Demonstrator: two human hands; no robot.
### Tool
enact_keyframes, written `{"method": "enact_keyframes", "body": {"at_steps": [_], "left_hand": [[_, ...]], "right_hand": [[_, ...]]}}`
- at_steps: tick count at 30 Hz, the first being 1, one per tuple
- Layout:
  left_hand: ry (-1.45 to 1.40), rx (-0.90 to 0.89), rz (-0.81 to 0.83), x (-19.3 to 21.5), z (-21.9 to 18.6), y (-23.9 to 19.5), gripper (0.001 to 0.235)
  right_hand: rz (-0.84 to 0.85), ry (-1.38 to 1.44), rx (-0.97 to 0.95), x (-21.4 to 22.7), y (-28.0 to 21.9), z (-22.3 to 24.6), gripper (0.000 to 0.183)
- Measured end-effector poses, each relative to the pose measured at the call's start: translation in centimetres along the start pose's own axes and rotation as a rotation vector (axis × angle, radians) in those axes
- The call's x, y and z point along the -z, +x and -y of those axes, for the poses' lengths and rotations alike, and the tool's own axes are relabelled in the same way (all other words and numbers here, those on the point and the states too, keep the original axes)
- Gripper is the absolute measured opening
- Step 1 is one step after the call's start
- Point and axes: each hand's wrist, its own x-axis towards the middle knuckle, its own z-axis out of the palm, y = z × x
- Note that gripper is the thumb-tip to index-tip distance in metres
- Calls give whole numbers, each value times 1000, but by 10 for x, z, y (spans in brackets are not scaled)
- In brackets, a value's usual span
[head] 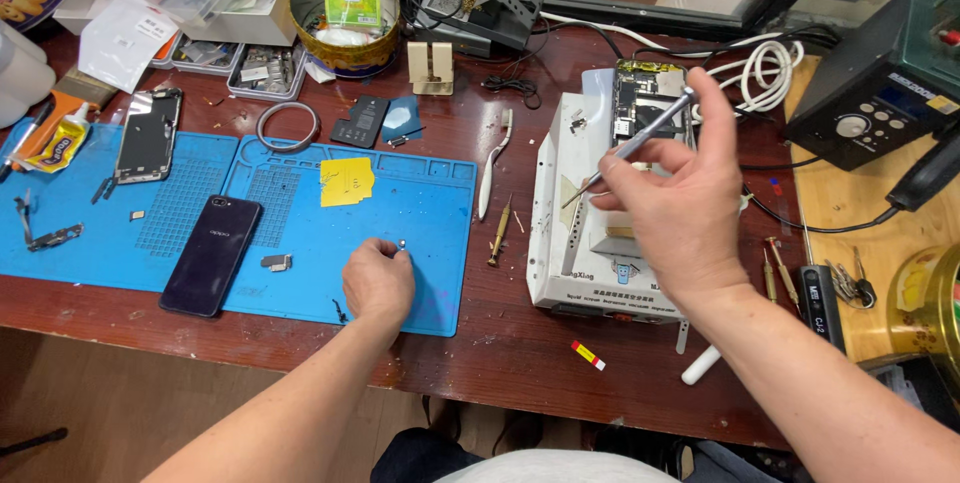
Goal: The person uses a screwdriver to remove and install screws on a disassembled smartphone motherboard. They repeatedly pick up screws from a blue mat and secure them into the device, handling the phone and tools throughout.
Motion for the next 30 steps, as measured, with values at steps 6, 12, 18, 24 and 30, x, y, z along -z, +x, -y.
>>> {"method": "enact_keyframes", "body": {"at_steps": [6, 12, 18, 24, 30], "left_hand": [[36, 43, 16, 1, -7, -2, 17], [22, 69, 27, -2, -8, 0, 16], [-1, 79, 49, -1, -10, 1, 14], [-222, 85, 48, 16, -18, -18, 17], [-767, 148, 244, 22, -66, -25, 21]], "right_hand": [[-133, 76, 5, 39, 13, -10, 88], [-199, 88, -20, 61, 15, -22, 87], [-284, 122, -60, 83, 17, -30, 89], [-380, 106, -114, 105, 19, -37, 92], [-360, 175, -135, 105, 20, -35, 93]]}}
